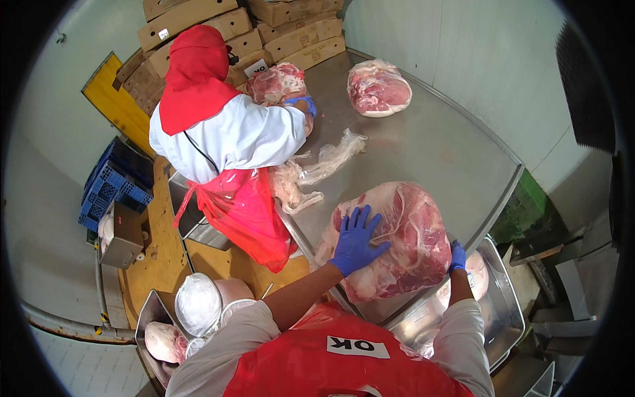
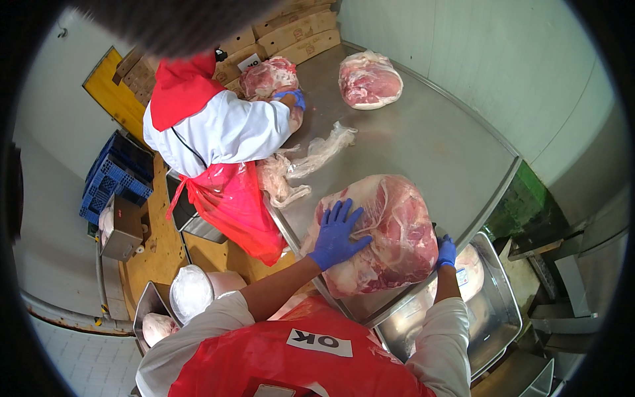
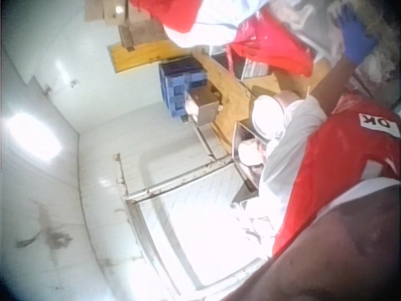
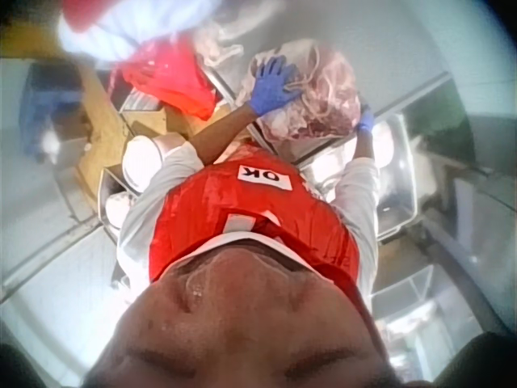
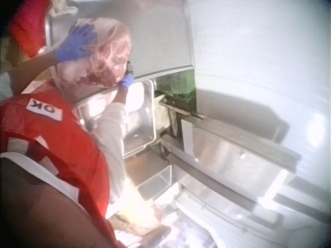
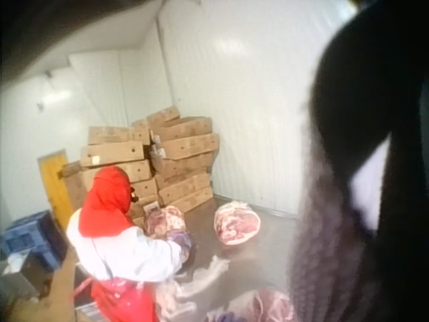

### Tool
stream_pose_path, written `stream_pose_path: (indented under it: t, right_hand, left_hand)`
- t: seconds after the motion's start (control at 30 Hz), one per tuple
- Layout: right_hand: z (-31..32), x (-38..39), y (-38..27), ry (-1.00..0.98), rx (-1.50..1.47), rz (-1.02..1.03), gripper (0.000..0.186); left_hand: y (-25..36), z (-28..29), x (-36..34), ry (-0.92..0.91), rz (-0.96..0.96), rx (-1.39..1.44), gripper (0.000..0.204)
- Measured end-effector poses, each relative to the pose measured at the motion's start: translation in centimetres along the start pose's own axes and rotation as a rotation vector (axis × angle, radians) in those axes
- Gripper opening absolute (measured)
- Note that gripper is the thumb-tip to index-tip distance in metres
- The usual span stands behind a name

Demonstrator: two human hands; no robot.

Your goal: The person removes vacuum-sealed meat from a tray, places it on a stainless steel table, and uses a knife to trim fat and connective tissue. Trimmed pieces are set aside, and the trimmed meat is placed into a metal tray. The person repeats this process with additional cuts of meat.

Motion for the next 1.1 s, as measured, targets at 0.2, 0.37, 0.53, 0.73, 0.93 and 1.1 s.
stream_pose_path:
  t: [0.2, 0.37, 0.53, 0.73, 0.93, 1.1]
  right_hand:
    - [-0.3, -0.3, 2.0, 0.061, -0.058, -0.149, 0.027]
    - [0.3, 0.0, 0.2, 0.01, -0.074, -0.044, 0.028]
    - [0.3, 0.1, 0.5, 0.036, -0.096, -0.105, 0.028]
    - [-0.6, -0.3, 0.0, 0.031, -0.029, 0.025, 0.032]
    - [-1.3, -0.6, 1.5, 0.03, -0.008, 0.026, 0.034]
    - [0.3, 0.3, -0.5, -0.041, 0.056, 0.135, 0.037]
  left_hand:
    - [0.5, -0.2, -0.2, -0.006, -0.009, -0.009, 0.078]
    - [0.2, -0.1, -0.1, -0.013, 0.005, -0.016, 0.078]
    - [0.2, -0.3, -0.1, -0.01, -0.002, -0.015, 0.078]
    - [-0.1, 0.2, 0.2, 0.017, 0.008, -0.034, 0.077]
    - [0.1, -0.5, 0.0, 0.058, -0.037, -0.02, 0.074]
    - [0.3, -0.6, -0.2, 0.051, -0.018, -0.018, 0.066]
Point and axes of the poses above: each hand's wrist, its own x-axis away from the middle knuckle, its own z-axis out of the back of the hand, y = z × x, the point moved 6 cm from there along -x, towards the middle knuckle, and after that the axes turned 12 degrees about z, right-handed, at the moved point
